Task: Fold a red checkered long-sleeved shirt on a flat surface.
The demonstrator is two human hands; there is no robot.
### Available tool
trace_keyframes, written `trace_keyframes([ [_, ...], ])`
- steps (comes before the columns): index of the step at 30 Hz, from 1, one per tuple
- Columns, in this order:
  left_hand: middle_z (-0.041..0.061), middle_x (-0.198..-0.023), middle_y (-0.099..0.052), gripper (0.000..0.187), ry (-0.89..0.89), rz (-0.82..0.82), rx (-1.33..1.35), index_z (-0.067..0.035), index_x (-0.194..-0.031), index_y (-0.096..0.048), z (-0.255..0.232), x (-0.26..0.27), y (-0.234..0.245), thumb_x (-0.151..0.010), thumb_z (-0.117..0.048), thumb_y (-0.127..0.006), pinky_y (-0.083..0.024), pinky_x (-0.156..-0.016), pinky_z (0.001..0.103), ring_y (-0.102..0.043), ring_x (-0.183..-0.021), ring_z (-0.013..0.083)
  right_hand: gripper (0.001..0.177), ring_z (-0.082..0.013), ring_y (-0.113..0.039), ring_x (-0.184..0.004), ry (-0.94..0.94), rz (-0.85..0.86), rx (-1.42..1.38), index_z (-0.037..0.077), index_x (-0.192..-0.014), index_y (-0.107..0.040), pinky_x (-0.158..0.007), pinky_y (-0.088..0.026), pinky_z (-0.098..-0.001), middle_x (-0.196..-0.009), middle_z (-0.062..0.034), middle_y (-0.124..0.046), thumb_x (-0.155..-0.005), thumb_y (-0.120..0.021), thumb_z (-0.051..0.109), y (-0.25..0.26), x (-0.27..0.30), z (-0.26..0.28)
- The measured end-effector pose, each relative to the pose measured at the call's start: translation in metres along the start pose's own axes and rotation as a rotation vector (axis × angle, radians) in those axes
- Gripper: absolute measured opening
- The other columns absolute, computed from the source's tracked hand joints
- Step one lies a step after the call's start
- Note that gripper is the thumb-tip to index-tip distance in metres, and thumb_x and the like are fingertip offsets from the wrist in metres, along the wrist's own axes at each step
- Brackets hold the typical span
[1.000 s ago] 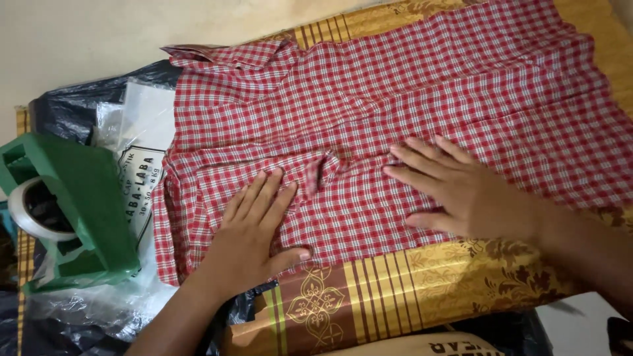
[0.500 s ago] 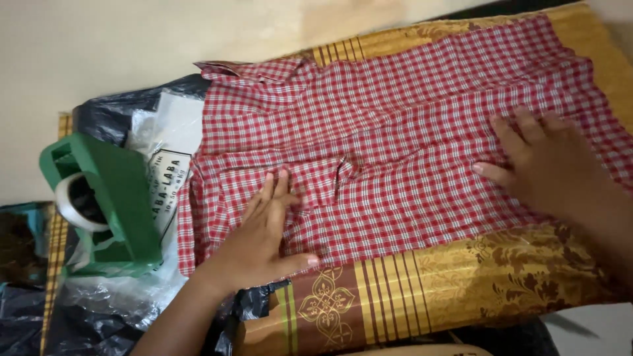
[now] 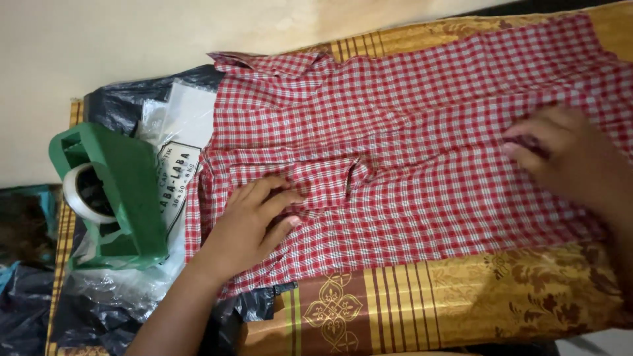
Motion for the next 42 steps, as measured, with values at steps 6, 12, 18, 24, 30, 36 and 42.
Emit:
trace_keyframes([
  [6,0.008,-0.136,-0.054,0.036,-0.021,0.001,0.000,-0.020,-0.132,-0.062,-0.001,0.000,0.002,-0.103,-0.039,-0.053,-0.043,-0.099,0.052,-0.053,-0.122,0.0293,0.034,-0.0280,-0.070,-0.106,-0.062,0.052,0.126,0.016,-0.122,-0.075,-0.098,-0.054,-0.0414,-0.112,-0.0078,-0.076,-0.099,-0.065,0.040,-0.022,0.005,-0.031],
  [12,0.008,-0.137,-0.053,0.033,-0.017,0.007,0.014,-0.021,-0.130,-0.062,0.001,0.001,0.001,-0.103,-0.039,-0.055,-0.043,-0.095,0.051,-0.054,-0.121,0.0299,0.023,-0.0254,-0.069,-0.097,-0.019,-0.017,0.078,0.013,-0.110,-0.077,-0.093,-0.054,-0.0397,-0.101,-0.0064,-0.075,-0.099,-0.072,0.032,-0.015,0.006,-0.025],
  [18,0.008,-0.136,-0.053,0.036,-0.015,0.014,-0.004,-0.020,-0.130,-0.062,0.001,0.001,0.000,-0.102,-0.042,-0.055,-0.044,-0.095,0.051,-0.054,-0.120,0.0291,0.018,-0.0268,-0.069,-0.097,0.036,-0.060,0.000,0.010,-0.101,-0.072,-0.099,-0.050,-0.0443,-0.100,-0.0062,-0.074,-0.097,-0.073,0.028,-0.012,0.006,-0.019],
  [24,0.007,-0.137,-0.053,0.038,-0.013,0.018,-0.016,-0.019,-0.132,-0.061,0.001,0.001,0.000,-0.102,-0.042,-0.054,-0.044,-0.096,0.053,-0.054,-0.121,0.0294,0.020,-0.0266,-0.067,-0.096,0.011,-0.031,-0.003,0.011,-0.104,-0.070,-0.094,-0.049,-0.0436,-0.100,-0.0061,-0.073,-0.097,-0.071,0.030,-0.015,0.006,-0.023],
  [30,0.008,-0.138,-0.053,0.037,-0.020,0.006,-0.001,-0.021,-0.133,-0.060,0.000,0.001,0.001,-0.103,-0.041,-0.055,-0.044,-0.096,0.051,-0.054,-0.123,0.0295,0.030,-0.0340,-0.071,-0.104,-0.013,-0.062,-0.116,-0.001,-0.118,-0.075,-0.096,-0.052,-0.0497,-0.114,-0.0175,-0.077,-0.110,-0.054,0.018,0.003,-0.003,-0.008],
  [36,0.008,-0.138,-0.053,0.039,-0.013,0.011,-0.006,-0.020,-0.134,-0.061,0.000,0.001,0.001,-0.102,-0.041,-0.056,-0.043,-0.099,0.052,-0.053,-0.125,0.0296,0.042,-0.0294,-0.059,-0.068,-0.428,-0.098,-0.367,-0.002,-0.104,-0.065,-0.067,-0.047,-0.0442,-0.090,-0.0171,-0.066,-0.132,-0.035,0.009,0.011,0.019,-0.019],
  [42,0.008,-0.137,-0.054,0.039,-0.022,0.010,0.004,-0.019,-0.135,-0.061,-0.001,0.001,0.002,-0.103,-0.040,-0.055,-0.043,-0.100,0.053,-0.052,-0.127,0.0297,0.020,-0.0297,-0.061,-0.091,-0.290,-0.327,-0.443,-0.016,-0.137,-0.054,-0.082,-0.050,-0.0384,-0.108,-0.0244,-0.061,-0.128,-0.037,-0.013,0.011,0.020,-0.030],
])
Point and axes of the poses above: each hand's wrist, its own x-axis away from the middle knuckle, its own y-axis out of the back of the hand, z = x × y, the point moved 7 cm from there along -x, towards the middle knuckle
